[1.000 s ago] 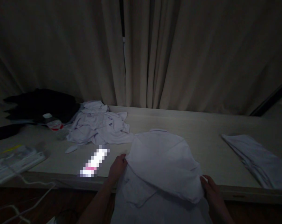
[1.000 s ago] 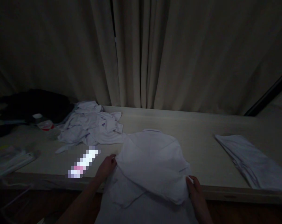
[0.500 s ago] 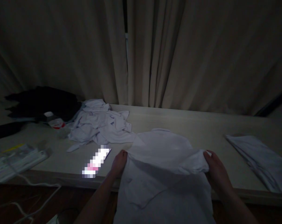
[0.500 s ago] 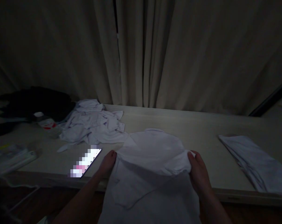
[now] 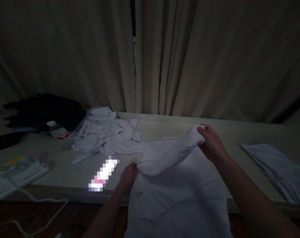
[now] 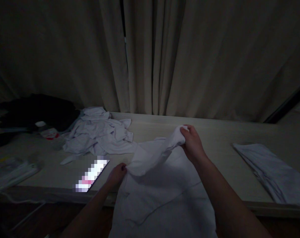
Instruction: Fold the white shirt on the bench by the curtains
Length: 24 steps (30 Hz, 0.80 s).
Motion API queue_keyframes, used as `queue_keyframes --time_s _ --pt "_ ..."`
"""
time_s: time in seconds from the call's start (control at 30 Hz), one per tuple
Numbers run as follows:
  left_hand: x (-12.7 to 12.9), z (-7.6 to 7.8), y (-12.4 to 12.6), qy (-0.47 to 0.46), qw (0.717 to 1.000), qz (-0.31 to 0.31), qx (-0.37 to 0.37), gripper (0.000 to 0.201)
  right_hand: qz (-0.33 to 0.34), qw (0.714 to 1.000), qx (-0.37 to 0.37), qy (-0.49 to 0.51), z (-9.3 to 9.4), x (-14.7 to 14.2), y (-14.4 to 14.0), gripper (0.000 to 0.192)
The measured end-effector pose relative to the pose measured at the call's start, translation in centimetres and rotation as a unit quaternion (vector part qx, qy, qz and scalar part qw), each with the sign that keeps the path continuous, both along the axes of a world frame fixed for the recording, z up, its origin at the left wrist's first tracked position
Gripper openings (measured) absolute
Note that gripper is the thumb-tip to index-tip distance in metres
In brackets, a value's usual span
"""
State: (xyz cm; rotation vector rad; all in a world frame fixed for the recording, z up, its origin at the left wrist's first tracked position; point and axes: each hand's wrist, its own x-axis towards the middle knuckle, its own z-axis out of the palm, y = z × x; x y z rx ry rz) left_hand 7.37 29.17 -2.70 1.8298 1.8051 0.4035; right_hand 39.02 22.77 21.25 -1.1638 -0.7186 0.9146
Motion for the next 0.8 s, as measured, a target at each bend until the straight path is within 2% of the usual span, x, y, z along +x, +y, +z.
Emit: queue_keyframes --time_s 0.13,0.3,0.5,0.8 --pt "0.3 0.2 -0.2 0.031 1.0 0.001 -0.002 0.025 0.036 0.999 0.032 0.021 3.1 -0.9 2.8 0.028" --pt "0.4 0.6 -0.4 0.036 0.999 -0.003 -0.006 0.027 0.083 0.993 0.071 0.045 5.3 -2.1 4.8 0.027" --pt "0.2 0.7 -0.4 0.044 0.999 0.009 -0.007 0.022 0.082 0.994 0.074 0.025 6.2 -2.9 5.1 0.036" --pt "0.4 0.6 -0.4 0.03 0.999 0.018 0.001 0.021 0.03 0.997 0.076 0.0 7.0 -1.1 5.6 0.039"
